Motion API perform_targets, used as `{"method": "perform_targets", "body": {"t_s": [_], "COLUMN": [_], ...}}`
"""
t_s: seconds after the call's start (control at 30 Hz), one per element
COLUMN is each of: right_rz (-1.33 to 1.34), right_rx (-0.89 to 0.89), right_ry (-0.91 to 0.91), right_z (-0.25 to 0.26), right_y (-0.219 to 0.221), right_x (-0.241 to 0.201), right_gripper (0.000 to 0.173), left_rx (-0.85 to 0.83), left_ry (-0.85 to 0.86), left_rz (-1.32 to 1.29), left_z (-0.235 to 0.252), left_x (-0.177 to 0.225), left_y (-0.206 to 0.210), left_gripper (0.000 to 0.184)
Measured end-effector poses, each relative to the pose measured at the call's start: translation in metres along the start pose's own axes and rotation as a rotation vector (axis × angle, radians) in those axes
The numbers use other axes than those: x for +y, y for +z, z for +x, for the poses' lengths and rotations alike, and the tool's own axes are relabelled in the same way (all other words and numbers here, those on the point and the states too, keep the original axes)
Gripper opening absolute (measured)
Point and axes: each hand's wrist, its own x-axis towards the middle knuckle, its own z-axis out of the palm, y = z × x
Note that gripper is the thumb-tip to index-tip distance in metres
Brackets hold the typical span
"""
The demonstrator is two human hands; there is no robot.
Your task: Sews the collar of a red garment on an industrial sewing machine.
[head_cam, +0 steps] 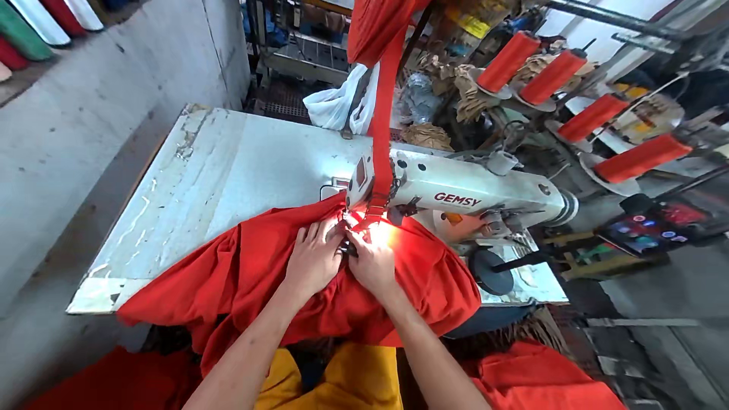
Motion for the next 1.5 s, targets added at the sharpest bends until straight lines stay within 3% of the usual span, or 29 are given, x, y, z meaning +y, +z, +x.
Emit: {"method": "perform_targets", "body": {"t_s": [0.07,0.2,0.37,0.47,0.57,0.67,0.73,0.87,0.97,1.07,1.17,1.5], "right_rz": [0.086,0.201,0.134,0.178,0.057,-0.033,-0.074,-0.203,-0.047,0.147,0.043,0.041], "right_rx": [0.057,-0.016,-0.258,-0.154,0.035,0.084,-0.008,-0.293,-0.264,-0.299,-0.219,-0.144], "right_ry": [-0.099,-0.183,0.097,0.151,0.310,0.395,0.355,0.390,0.319,0.249,0.267,0.023], "right_z": [0.007,0.029,0.001,-0.059,-0.078,-0.055,-0.034,-0.005,-0.014,-0.027,-0.024,-0.008], "right_y": [0.004,-0.001,-0.045,-0.042,-0.034,-0.035,-0.038,-0.061,-0.072,-0.047,-0.020,-0.011], "right_x": [0.018,0.047,0.008,-0.007,0.029,0.086,0.106,0.069,0.005,-0.036,-0.042,-0.012], "right_gripper": [0.030,0.026,0.029,0.029,0.034,0.032,0.032,0.044,0.039,0.049,0.052,0.044], "left_rx": [-0.053,-0.081,-0.094,-0.094,-0.092,-0.074,-0.079,-0.059,-0.084,-0.147,-0.182,-0.028], "left_ry": [0.005,0.020,-0.010,-0.022,-0.034,-0.035,-0.050,-0.062,-0.043,-0.015,-0.019,0.036], "left_rz": [-0.024,-0.043,-0.064,-0.046,-0.024,-0.021,-0.028,-0.020,-0.029,-0.038,-0.036,-0.078], "left_z": [-0.008,-0.008,-0.008,-0.008,-0.007,-0.007,-0.006,-0.007,-0.007,-0.007,-0.005,0.007], "left_x": [0.003,0.006,0.010,0.012,0.013,0.016,0.018,0.020,0.017,0.014,0.011,-0.003], "left_y": [-0.004,-0.010,-0.012,-0.012,-0.011,-0.006,-0.005,-0.003,-0.006,-0.010,-0.011,-0.004], "left_gripper": [0.042,0.043,0.044,0.043,0.045,0.045,0.045,0.047,0.045,0.043,0.045,0.032]}}
